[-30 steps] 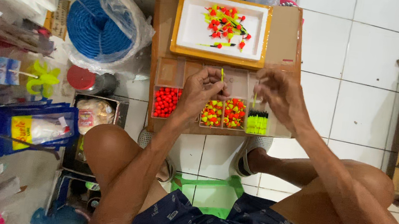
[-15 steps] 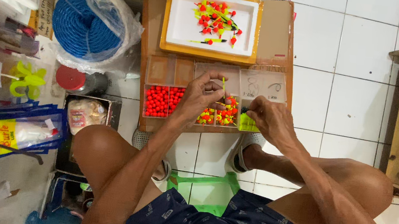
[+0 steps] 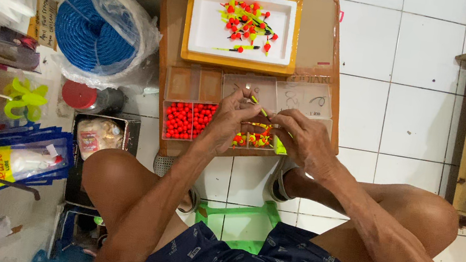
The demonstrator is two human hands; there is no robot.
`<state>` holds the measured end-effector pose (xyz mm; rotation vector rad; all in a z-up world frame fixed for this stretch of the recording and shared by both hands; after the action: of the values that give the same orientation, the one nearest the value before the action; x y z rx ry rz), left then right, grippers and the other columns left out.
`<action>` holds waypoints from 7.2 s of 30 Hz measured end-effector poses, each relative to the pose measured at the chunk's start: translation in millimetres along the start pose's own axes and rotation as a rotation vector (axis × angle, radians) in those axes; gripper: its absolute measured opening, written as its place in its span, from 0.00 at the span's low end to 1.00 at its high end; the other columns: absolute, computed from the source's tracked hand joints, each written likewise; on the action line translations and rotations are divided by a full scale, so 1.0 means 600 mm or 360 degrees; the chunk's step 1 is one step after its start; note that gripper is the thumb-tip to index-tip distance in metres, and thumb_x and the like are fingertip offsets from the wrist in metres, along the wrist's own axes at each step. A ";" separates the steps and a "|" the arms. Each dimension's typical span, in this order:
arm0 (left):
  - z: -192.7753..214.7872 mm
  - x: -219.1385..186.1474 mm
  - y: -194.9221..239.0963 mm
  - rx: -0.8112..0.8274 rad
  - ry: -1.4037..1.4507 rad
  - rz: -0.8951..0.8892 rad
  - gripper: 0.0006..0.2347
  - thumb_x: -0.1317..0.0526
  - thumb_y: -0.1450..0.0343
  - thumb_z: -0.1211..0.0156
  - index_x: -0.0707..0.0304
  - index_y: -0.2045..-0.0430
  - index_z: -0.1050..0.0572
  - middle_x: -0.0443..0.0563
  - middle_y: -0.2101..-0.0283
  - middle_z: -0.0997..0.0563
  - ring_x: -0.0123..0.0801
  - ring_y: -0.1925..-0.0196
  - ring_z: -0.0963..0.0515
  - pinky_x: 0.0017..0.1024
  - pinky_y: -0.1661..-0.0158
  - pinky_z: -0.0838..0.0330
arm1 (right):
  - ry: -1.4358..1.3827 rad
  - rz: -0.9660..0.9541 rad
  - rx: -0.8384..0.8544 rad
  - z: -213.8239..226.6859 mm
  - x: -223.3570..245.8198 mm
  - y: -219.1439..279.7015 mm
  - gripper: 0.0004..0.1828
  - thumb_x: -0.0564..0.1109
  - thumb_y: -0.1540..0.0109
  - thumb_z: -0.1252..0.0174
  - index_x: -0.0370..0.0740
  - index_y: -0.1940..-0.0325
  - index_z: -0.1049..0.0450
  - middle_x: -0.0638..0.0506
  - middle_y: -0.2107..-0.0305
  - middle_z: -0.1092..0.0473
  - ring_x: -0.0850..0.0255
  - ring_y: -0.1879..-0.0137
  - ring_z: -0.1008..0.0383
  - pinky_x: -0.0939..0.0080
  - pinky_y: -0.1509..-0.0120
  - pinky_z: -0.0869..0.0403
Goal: The person sits on a low stool and assembles fishing lures by hand. They pick up small red and yellow plastic beads and green plastic sticks from a compartmentalized box, thread the beads onto the sticks, and place the finished lures into a white tray.
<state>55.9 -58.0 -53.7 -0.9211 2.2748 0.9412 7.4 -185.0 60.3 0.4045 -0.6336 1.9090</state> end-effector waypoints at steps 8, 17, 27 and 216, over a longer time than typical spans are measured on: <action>-0.025 0.011 0.011 0.0099 0.0064 0.0011 0.07 0.63 0.27 0.37 0.60 0.61 0.29 0.61 0.62 0.16 0.44 0.60 0.13 0.39 0.64 0.13 | -0.0390 -0.0194 -0.0361 0.021 -0.017 0.002 0.07 0.35 0.38 0.33 0.43 0.59 0.24 0.49 0.68 0.25 0.52 0.67 0.22 0.59 0.65 0.25; -0.070 0.020 0.029 0.0240 -0.0326 -0.0069 0.05 0.63 0.26 0.40 0.64 0.60 0.26 0.55 0.63 0.19 0.34 0.62 0.15 0.28 0.65 0.14 | -0.0910 -0.0608 -0.0426 0.035 -0.053 0.017 0.02 0.35 0.34 0.38 0.35 0.57 0.24 0.47 0.72 0.25 0.62 0.66 0.22 0.65 0.62 0.24; -0.001 -0.028 0.006 0.0101 -0.0878 -0.0379 0.12 0.60 0.22 0.47 0.67 0.48 0.28 0.60 0.55 0.20 0.33 0.60 0.15 0.26 0.62 0.16 | -0.0169 -0.1016 0.0380 -0.020 -0.116 0.065 0.07 0.42 0.35 0.38 0.37 0.55 0.21 0.42 0.67 0.20 0.47 0.63 0.18 0.46 0.53 0.25; -0.023 -0.003 -0.005 -0.0049 -0.1205 -0.0566 0.06 0.61 0.28 0.36 0.61 0.61 0.17 0.55 0.67 0.17 0.31 0.67 0.18 0.30 0.62 0.22 | 0.0715 -0.0360 0.0441 -0.069 -0.131 0.084 0.10 0.44 0.32 0.51 0.55 0.51 0.26 0.56 0.63 0.27 0.56 0.58 0.21 0.56 0.63 0.22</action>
<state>57.0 -69.4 -44.9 -0.7686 1.4126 0.9524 -6.9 -234.4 -28.0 0.1973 -0.0250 1.7898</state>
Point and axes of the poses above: each hand's wrist, its own y-axis away from the middle knuckle, its own z-axis out of the back of the hand, x = y × z, the point moved 8 cm from there along -y, towards the middle knuckle
